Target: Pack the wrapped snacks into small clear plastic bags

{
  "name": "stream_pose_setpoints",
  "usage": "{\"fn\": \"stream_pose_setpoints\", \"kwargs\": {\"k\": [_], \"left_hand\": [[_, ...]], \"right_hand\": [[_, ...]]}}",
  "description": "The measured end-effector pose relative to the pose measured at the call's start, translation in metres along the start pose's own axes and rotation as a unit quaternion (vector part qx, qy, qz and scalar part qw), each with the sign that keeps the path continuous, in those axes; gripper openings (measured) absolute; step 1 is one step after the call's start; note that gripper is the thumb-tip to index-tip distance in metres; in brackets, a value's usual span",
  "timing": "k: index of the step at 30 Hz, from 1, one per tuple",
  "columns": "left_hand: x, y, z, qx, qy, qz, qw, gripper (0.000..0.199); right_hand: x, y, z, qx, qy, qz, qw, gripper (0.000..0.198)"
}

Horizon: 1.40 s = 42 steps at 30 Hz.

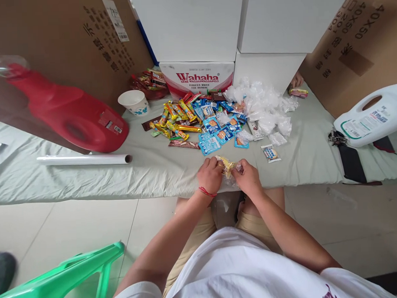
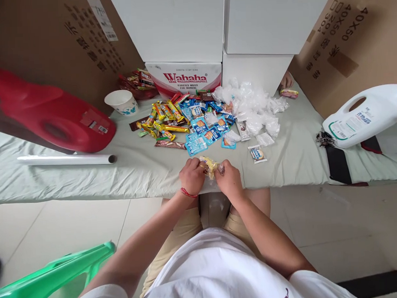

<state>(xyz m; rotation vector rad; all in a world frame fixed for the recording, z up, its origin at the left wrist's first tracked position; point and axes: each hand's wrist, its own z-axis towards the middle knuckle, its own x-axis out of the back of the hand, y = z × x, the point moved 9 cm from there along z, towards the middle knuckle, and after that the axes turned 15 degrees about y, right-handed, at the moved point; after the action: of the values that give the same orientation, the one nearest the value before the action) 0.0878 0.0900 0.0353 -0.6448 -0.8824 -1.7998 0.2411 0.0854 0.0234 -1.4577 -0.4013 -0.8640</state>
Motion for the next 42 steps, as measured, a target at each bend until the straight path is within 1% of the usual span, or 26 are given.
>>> {"fn": "stream_pose_setpoints", "kwargs": {"k": [2,5,8,10,12,14,16,17,20,23,25,27,28,29,30,31,33,34,35,36,37,38,40,41,42], "left_hand": [[0.0,0.01,-0.003,-0.042,0.007,-0.002,0.999,0.021],[0.005,0.017,-0.005,-0.067,0.041,-0.01,0.997,0.023],[0.017,0.019,-0.008,-0.058,0.077,-0.052,0.994,0.023],[0.025,0.023,-0.014,-0.05,0.084,-0.078,0.992,0.028],[0.03,0.029,-0.024,-0.047,0.069,-0.081,0.993,0.044],[0.031,0.036,-0.035,-0.052,0.04,-0.065,0.996,0.06],[0.029,0.04,-0.044,-0.06,0.017,-0.048,0.997,0.067],[0.027,0.04,-0.047,-0.063,0.008,-0.044,0.997,0.068],[0.019,0.037,-0.047,-0.074,-0.004,-0.059,0.996,0.063],[0.015,0.033,-0.042,-0.082,-0.002,-0.102,0.991,0.052],[0.017,0.031,-0.041,-0.083,-0.005,-0.144,0.986,0.043],[0.023,0.029,-0.042,-0.089,-0.022,-0.213,0.973,0.03],[0.027,0.026,-0.043,-0.078,-0.028,-0.252,0.964,0.026],[0.031,0.018,-0.042,-0.047,-0.023,-0.284,0.957,0.025],[0.034,0.005,-0.04,0.007,-0.005,-0.299,0.954,0.027],[0.036,-0.013,-0.038,0.076,0.022,-0.288,0.954,0.029],[0.036,-0.046,-0.037,0.209,0.069,-0.201,0.955,0.028],[0.033,-0.054,-0.036,0.243,0.07,-0.157,0.955,0.027],[0.027,-0.054,-0.033,0.251,0.056,-0.134,0.957,0.027],[0.019,-0.05,-0.029,0.243,0.033,-0.137,0.96,0.03],[0.012,-0.042,-0.025,0.23,0.015,-0.161,0.96,0.034],[0.008,-0.033,-0.021,0.218,0.01,-0.194,0.956,0.039],[0.01,-0.014,-0.017,0.202,0.036,-0.243,0.948,0.046],[0.014,-0.003,-0.018,0.19,0.056,-0.253,0.947,0.049],[0.019,0.01,-0.019,0.166,0.07,-0.257,0.95,0.052]], "right_hand": [[-0.001,-0.011,0.004,0.004,0.019,0.015,1.0,0.013],[-0.011,-0.027,0.012,0.026,0.029,0.007,0.999,0.003],[-0.02,-0.035,0.016,0.056,0.028,-0.004,0.998,0.008],[-0.023,-0.034,0.017,0.067,0.024,-0.001,0.997,0.014],[-0.022,-0.031,0.018,0.065,0.013,0.02,0.998,0.018],[-0.023,-0.03,0.019,0.059,-0.018,0.047,0.997,0.021],[-0.023,-0.035,0.02,0.064,-0.053,0.045,0.996,0.021],[-0.023,-0.039,0.02,0.072,-0.063,0.024,0.995,0.021],[-0.018,-0.058,0.02,0.11,-0.061,-0.101,0.987,0.017],[-0.016,-0.077,0.016,0.137,-0.065,-0.208,0.966,0.02],[-0.02,-0.086,0.013,0.151,-0.086,-0.248,0.953,0.027],[-0.026,-0.092,0.012,0.168,-0.108,-0.272,0.941,0.04],[-0.029,-0.094,0.011,0.175,-0.115,-0.279,0.937,0.044],[-0.032,-0.095,0.011,0.183,-0.119,-0.283,0.934,0.046],[-0.035,-0.096,0.011,0.191,-0.121,-0.285,0.932,0.045],[-0.037,-0.095,0.01,0.197,-0.12,-0.284,0.931,0.043],[-0.04,-0.093,0.008,0.206,-0.112,-0.274,0.933,0.037],[-0.041,-0.092,0.007,0.211,-0.104,-0.263,0.936,0.033],[-0.04,-0.089,0.006,0.214,-0.094,-0.247,0.941,0.029],[-0.038,-0.085,0.005,0.211,-0.082,-0.226,0.948,0.025],[-0.034,-0.08,0.005,0.202,-0.067,-0.197,0.957,0.023],[-0.028,-0.073,0.005,0.186,-0.051,-0.158,0.968,0.023],[-0.015,-0.055,0.005,0.122,-0.027,-0.04,0.991,0.024],[-0.01,-0.043,0.004,0.074,-0.026,0.037,0.996,0.025],[-0.008,-0.032,0.002,0.021,-0.034,0.117,0.992,0.028]]}}
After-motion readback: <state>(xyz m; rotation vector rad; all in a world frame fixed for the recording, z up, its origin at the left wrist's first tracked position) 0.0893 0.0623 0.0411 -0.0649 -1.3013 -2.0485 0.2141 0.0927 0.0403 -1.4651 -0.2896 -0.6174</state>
